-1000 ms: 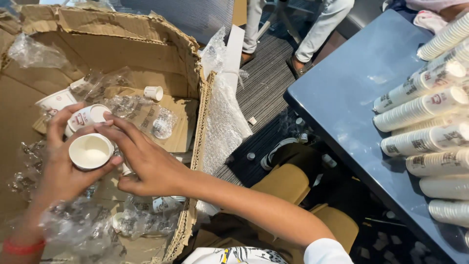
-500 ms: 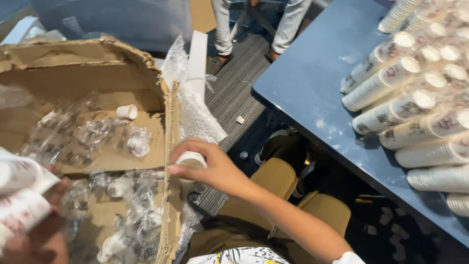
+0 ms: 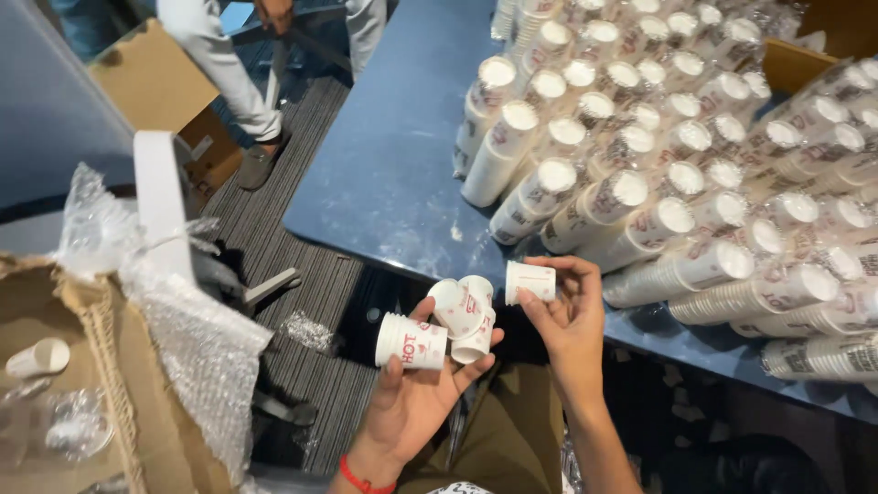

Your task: Organizing, stacking, and sorting small paper cups from a cardboard box onto a table.

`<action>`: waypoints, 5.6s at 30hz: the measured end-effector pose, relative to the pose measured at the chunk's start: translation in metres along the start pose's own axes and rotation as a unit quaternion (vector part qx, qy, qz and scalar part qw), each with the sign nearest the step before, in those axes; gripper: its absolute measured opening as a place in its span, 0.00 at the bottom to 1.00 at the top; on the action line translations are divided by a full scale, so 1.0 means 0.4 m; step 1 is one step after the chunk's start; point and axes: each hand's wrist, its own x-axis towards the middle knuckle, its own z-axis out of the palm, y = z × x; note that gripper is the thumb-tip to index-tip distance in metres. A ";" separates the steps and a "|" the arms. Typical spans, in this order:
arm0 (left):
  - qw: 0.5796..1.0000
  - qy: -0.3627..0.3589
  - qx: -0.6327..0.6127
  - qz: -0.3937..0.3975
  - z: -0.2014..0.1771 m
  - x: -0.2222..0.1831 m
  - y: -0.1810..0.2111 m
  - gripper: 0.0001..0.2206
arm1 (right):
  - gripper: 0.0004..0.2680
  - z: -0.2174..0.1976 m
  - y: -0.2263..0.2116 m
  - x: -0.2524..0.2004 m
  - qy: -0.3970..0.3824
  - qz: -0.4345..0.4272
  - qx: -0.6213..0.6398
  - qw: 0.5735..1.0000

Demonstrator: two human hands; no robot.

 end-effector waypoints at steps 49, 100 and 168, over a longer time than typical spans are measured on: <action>0.993 -0.074 -0.063 -0.067 -0.113 0.072 0.040 0.36 | 0.16 0.010 0.029 -0.035 -0.101 -0.179 -0.333 0.920; 0.992 0.034 0.118 0.004 -0.095 0.042 0.056 0.41 | 0.18 -0.011 0.078 -0.014 0.004 -0.096 -0.149 0.984; 0.525 0.014 0.820 0.229 0.062 0.208 0.137 0.24 | 0.31 0.049 0.163 0.093 0.000 -0.195 -0.291 0.937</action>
